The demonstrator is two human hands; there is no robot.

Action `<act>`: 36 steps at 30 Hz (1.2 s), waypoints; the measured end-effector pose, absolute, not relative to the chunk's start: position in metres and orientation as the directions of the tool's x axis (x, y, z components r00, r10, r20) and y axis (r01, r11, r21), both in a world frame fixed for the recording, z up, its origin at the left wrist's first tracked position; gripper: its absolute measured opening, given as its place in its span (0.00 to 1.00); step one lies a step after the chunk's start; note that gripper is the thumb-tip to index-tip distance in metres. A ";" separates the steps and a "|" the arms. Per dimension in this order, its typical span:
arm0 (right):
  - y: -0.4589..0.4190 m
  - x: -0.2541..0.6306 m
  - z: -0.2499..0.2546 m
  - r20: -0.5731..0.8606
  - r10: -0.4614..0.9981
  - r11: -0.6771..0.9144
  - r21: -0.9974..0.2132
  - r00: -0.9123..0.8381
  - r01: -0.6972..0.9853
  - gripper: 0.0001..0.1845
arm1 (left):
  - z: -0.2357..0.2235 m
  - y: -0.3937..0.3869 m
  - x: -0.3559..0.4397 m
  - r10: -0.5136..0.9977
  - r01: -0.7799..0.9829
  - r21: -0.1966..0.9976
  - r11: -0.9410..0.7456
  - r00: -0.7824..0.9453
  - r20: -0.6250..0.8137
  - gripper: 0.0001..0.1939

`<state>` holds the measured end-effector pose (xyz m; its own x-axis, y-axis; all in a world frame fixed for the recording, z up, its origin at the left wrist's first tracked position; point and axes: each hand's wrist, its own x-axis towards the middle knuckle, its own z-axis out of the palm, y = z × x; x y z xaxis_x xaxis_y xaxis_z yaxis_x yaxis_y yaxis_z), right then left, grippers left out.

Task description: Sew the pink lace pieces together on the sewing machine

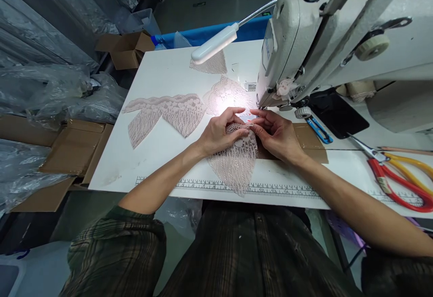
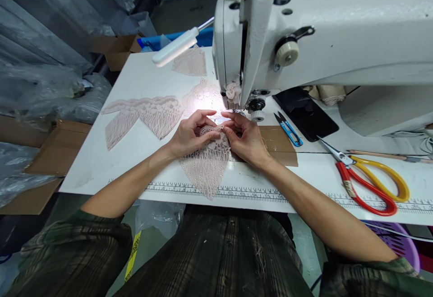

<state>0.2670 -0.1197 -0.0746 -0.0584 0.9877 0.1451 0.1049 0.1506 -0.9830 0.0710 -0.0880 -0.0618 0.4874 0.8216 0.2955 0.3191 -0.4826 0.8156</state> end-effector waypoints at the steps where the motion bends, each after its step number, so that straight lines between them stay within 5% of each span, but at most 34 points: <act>1: -0.120 0.267 -0.075 0.147 0.987 0.152 -0.984 -0.061 0.092 0.24 | -0.061 -0.089 0.071 0.828 0.301 0.831 -0.467 0.480 0.292 0.26; 12: -0.119 0.267 -0.073 0.136 0.990 0.139 -0.984 -0.036 0.111 0.32 | -0.064 -0.089 0.072 0.847 0.259 0.871 -0.416 0.458 0.269 0.25; 32: -0.119 0.265 -0.077 0.137 0.991 0.137 -0.984 -0.007 0.115 0.27 | -0.065 -0.090 0.074 0.834 0.237 0.874 -0.425 0.478 0.276 0.27; 36: -0.118 0.262 -0.072 0.122 0.992 0.118 -0.979 0.013 0.163 0.30 | -0.067 -0.087 0.076 0.831 0.264 0.841 -0.472 0.452 0.324 0.21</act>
<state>0.2625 -0.1179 -0.0720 0.0129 0.9924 0.1221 0.1631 0.1184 -0.9795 0.0757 -0.0865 -0.0675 0.4523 0.8309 0.3242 0.2639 -0.4719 0.8412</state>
